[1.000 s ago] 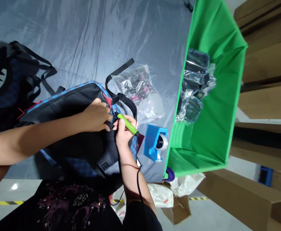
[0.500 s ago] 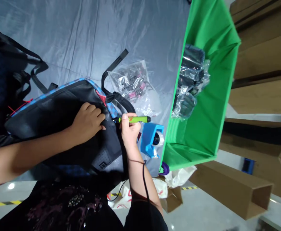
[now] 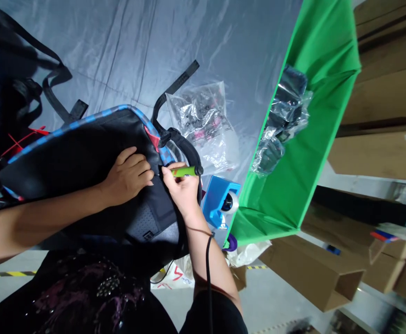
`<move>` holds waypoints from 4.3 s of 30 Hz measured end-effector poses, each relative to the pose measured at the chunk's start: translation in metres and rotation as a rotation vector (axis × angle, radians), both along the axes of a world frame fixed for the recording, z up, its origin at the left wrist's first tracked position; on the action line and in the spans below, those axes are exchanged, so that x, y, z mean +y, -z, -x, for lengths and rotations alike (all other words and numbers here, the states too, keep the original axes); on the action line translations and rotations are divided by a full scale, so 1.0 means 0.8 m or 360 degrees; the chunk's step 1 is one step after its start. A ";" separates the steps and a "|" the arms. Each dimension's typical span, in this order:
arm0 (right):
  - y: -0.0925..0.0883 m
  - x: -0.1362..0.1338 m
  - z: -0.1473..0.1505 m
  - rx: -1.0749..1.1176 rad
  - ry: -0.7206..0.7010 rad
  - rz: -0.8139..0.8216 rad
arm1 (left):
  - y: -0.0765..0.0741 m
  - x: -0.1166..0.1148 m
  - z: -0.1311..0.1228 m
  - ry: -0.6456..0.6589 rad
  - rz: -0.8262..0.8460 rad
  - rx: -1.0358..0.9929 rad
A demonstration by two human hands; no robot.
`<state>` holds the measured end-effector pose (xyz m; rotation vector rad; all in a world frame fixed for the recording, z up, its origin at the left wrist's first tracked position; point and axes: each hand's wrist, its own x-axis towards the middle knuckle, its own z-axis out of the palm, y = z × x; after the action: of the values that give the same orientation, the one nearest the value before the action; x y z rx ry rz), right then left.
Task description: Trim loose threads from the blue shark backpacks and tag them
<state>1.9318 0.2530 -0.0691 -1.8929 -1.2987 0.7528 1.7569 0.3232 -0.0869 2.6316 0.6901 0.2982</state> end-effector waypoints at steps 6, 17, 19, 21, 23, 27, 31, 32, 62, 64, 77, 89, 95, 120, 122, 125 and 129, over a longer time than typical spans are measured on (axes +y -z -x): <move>0.000 0.006 -0.003 -0.0170 -0.0079 -0.0045 | 0.003 0.001 0.000 0.0010 -0.0050 0.0004; 0.008 0.011 -0.004 -0.0284 -0.0120 -0.0035 | 0.016 -0.001 -0.002 -0.0047 -0.0305 -0.0065; 0.007 0.011 -0.003 -0.0294 -0.0118 -0.0016 | 0.016 -0.001 -0.002 -0.0050 -0.0311 -0.0064; 0.008 0.012 -0.002 -0.0299 -0.0134 -0.0012 | 0.017 -0.001 -0.003 -0.0055 -0.0333 -0.0093; 0.008 0.013 -0.003 -0.0334 -0.0118 -0.0020 | 0.017 -0.001 -0.003 -0.0050 -0.0321 -0.0097; 0.010 0.013 -0.006 -0.0340 -0.0112 0.0022 | 0.016 0.000 -0.003 -0.0035 -0.0183 -0.0058; 0.010 0.012 -0.007 -0.0308 -0.0085 0.0088 | 0.014 0.000 -0.003 -0.0038 -0.0181 -0.0077; 0.010 0.013 -0.006 -0.0307 -0.0073 0.0106 | 0.014 0.000 -0.004 -0.0035 -0.0198 -0.0077; 0.010 0.007 -0.004 -0.0209 0.0097 0.0228 | 0.013 0.002 -0.007 -0.0054 0.0195 -0.0018; 0.010 0.007 -0.004 -0.0203 0.0049 0.0219 | 0.012 0.002 -0.007 -0.0053 0.0198 -0.0009; 0.016 -0.002 -0.003 -0.0286 0.0104 0.0175 | 0.009 0.006 -0.002 0.0051 -0.0139 0.0074; 0.027 -0.004 0.073 -0.0194 -0.0271 -0.0801 | -0.079 0.058 0.083 0.0001 -0.0243 0.0151; 0.041 -0.035 0.116 -0.0186 -0.0473 -0.1083 | -0.127 0.011 0.137 -0.0301 0.0096 0.0227; 0.021 -0.036 0.096 0.0556 -0.0525 -0.0358 | -0.070 0.011 0.060 -0.0091 -0.0369 0.1140; 0.017 -0.029 0.088 0.0587 -0.0558 -0.0331 | -0.070 0.009 0.063 -0.0089 -0.0373 0.1126; 0.013 -0.020 0.081 0.0529 -0.0617 -0.0267 | -0.069 0.005 0.066 -0.0086 -0.0372 0.1090; 0.006 -0.007 0.074 0.0188 -0.0678 -0.0295 | -0.067 0.001 0.065 -0.0296 -0.0367 0.1081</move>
<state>1.8730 0.2478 -0.0739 -1.4191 -1.6566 0.9055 1.7052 0.3240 -0.0334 2.8895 1.1716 -0.5284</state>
